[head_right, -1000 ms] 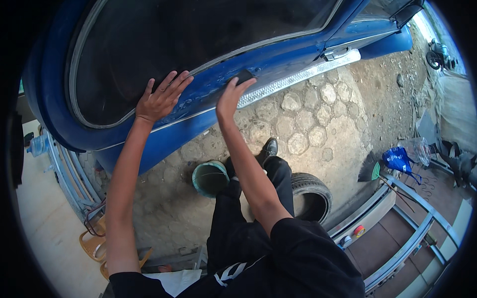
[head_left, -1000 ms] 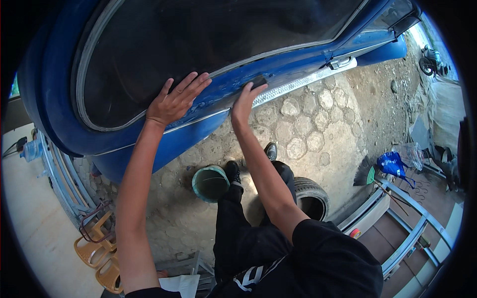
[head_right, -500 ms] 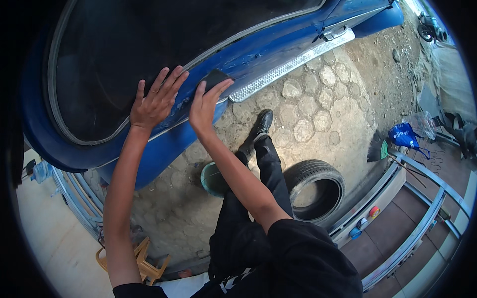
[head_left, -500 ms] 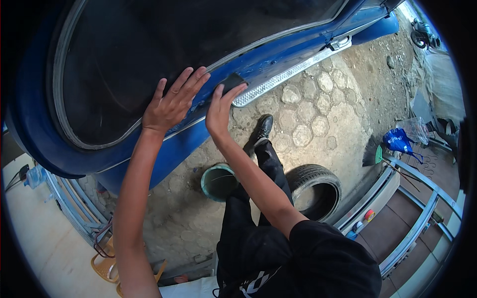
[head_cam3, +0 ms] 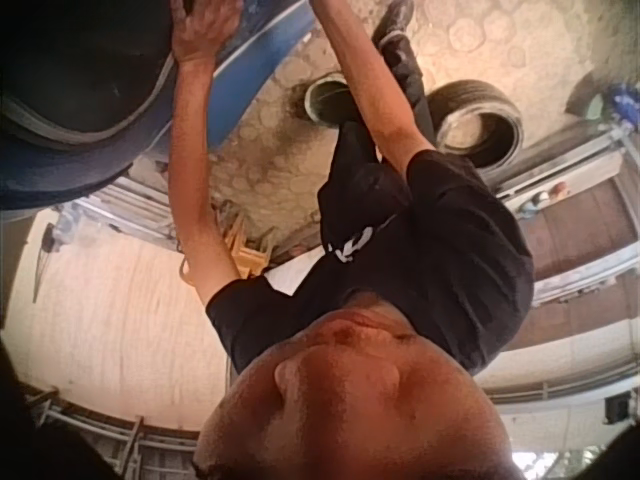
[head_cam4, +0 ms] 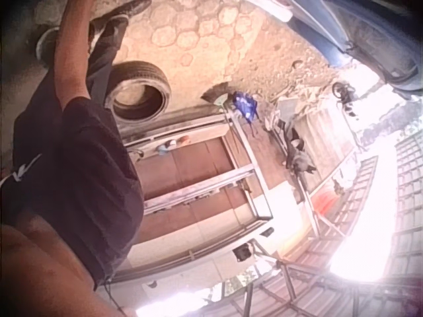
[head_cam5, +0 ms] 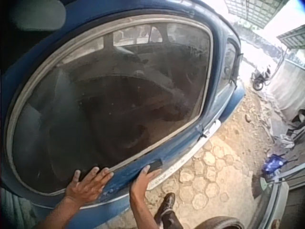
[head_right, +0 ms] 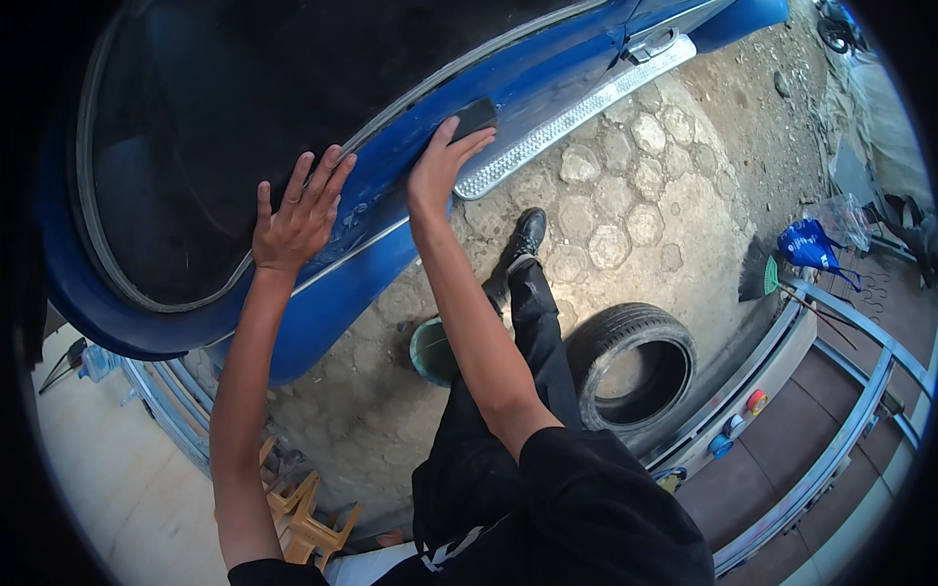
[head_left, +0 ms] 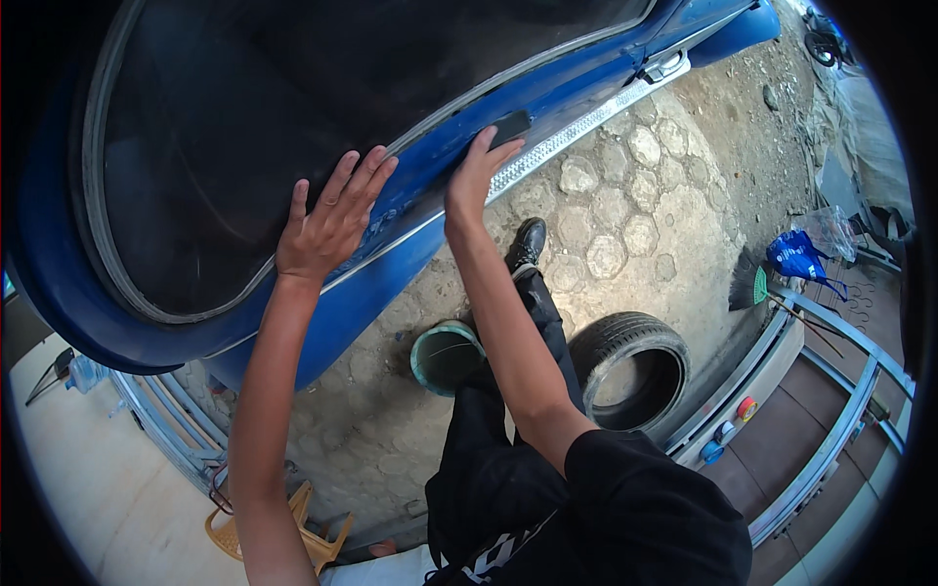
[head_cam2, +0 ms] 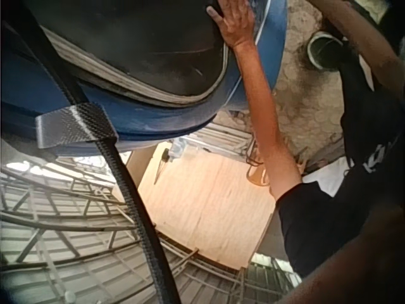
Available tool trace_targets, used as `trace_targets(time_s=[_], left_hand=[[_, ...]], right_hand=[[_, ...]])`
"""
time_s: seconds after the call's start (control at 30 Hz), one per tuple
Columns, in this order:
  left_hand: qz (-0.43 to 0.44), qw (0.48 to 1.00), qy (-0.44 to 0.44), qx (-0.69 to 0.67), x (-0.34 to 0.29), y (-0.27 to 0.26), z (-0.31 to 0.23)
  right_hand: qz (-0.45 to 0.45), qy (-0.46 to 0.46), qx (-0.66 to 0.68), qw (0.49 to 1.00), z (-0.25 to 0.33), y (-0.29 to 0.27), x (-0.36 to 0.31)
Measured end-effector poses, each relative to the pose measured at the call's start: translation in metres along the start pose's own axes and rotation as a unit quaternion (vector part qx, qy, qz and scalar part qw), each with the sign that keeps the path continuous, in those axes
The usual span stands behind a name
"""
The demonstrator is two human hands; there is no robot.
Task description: The person wipes down the car exterior with a cloth, then dips a piece of sandpaper into a bucket of water and sands the car body.
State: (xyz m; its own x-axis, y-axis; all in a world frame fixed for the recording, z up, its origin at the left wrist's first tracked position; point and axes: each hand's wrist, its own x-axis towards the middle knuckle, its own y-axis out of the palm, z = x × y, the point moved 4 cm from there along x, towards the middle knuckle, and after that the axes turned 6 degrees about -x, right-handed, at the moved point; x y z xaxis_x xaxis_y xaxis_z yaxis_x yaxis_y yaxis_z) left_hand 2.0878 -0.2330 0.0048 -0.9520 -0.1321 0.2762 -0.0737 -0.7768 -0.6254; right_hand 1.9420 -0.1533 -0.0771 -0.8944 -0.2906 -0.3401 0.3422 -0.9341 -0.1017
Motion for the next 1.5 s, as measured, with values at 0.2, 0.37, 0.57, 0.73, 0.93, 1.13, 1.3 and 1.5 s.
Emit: trace_targets(time_s=[0.2, 0.37, 0.57, 0.73, 0.93, 1.13, 1.3, 1.5], left_hand=[[-0.002, 1.000, 0.002, -0.009, -0.004, 0.004, 0.001], [0.000, 1.000, 0.002, -0.016, -0.005, 0.003, 0.000], [0.002, 1.000, 0.003, -0.011, -0.005, 0.002, 0.000], [0.006, 1.000, 0.002, -0.010, -0.001, 0.001, -0.002], [0.010, 1.000, 0.000, -0.013, -0.005, 0.003, -0.001], [0.001, 1.000, -0.005, -0.018, -0.004, 0.003, 0.000], [0.010, 1.000, 0.005, -0.004, -0.005, 0.003, 0.000], [-0.003, 1.000, -0.007, 0.000, -0.002, 0.000, 0.000]], right_hand=[[0.118, -0.057, -0.114, 0.985, -0.020, 0.003, -0.043], [0.087, -0.039, -0.059, 0.994, -0.011, -0.009, -0.042], [0.094, -0.100, -0.092, 0.986, 0.000, 0.016, -0.057], [0.029, -0.088, -0.074, 0.993, 0.001, 0.019, -0.056], [0.095, -0.152, -0.165, 0.970, -0.015, 0.011, -0.073], [0.048, -0.175, -0.126, 0.975, -0.013, 0.003, -0.054], [0.036, -0.217, -0.165, 0.962, -0.016, 0.015, -0.050], [0.006, -0.164, -0.108, 0.980, 0.005, 0.013, -0.047]])
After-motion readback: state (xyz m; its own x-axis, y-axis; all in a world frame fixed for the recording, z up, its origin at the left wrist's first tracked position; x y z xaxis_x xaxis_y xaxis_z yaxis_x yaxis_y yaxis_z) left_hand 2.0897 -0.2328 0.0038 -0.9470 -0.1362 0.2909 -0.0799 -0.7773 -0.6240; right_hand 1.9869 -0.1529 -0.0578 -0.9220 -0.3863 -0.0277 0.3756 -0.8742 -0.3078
